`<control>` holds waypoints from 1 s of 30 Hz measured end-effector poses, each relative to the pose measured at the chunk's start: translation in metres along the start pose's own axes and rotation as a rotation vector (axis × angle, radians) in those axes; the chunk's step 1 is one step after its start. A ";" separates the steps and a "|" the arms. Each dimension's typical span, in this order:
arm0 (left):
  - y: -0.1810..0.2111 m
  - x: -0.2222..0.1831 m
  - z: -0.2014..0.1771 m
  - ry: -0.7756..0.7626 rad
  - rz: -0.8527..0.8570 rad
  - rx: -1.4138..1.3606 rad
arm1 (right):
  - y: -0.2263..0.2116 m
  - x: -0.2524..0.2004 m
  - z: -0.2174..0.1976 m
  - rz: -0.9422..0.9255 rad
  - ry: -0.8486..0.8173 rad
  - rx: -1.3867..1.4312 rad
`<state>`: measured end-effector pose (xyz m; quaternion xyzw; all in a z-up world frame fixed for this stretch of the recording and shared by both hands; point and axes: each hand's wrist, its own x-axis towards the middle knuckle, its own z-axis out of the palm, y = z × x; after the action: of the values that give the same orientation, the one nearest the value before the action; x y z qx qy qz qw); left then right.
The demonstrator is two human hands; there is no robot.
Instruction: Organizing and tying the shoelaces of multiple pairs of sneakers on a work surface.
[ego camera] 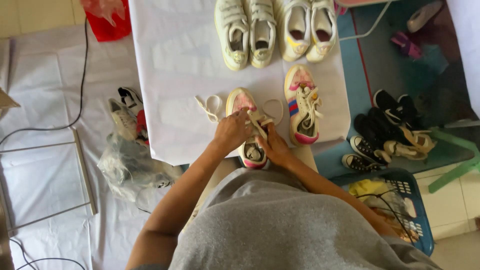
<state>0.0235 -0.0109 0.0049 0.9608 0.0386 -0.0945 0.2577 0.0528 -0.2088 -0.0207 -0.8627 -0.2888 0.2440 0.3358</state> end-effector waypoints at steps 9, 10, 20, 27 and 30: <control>-0.027 -0.004 -0.010 -0.036 -0.076 -0.493 | 0.007 -0.004 0.004 -0.172 0.111 0.178; -0.025 -0.013 -0.033 -0.075 -0.126 -0.773 | 0.008 -0.004 0.004 -0.165 0.091 0.224; -0.059 -0.039 0.002 0.003 -0.143 -0.714 | -0.017 0.003 -0.013 -0.009 0.001 0.278; -0.062 -0.063 -0.068 0.223 -0.085 -1.431 | -0.011 -0.001 -0.011 -0.005 -0.010 0.269; -0.043 -0.078 -0.088 0.084 -0.184 -1.023 | -0.017 0.002 -0.014 0.028 -0.049 0.241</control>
<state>-0.0436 0.0686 0.0738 0.7075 0.1743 -0.0473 0.6832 0.0569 -0.2033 0.0008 -0.8138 -0.2537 0.3027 0.4263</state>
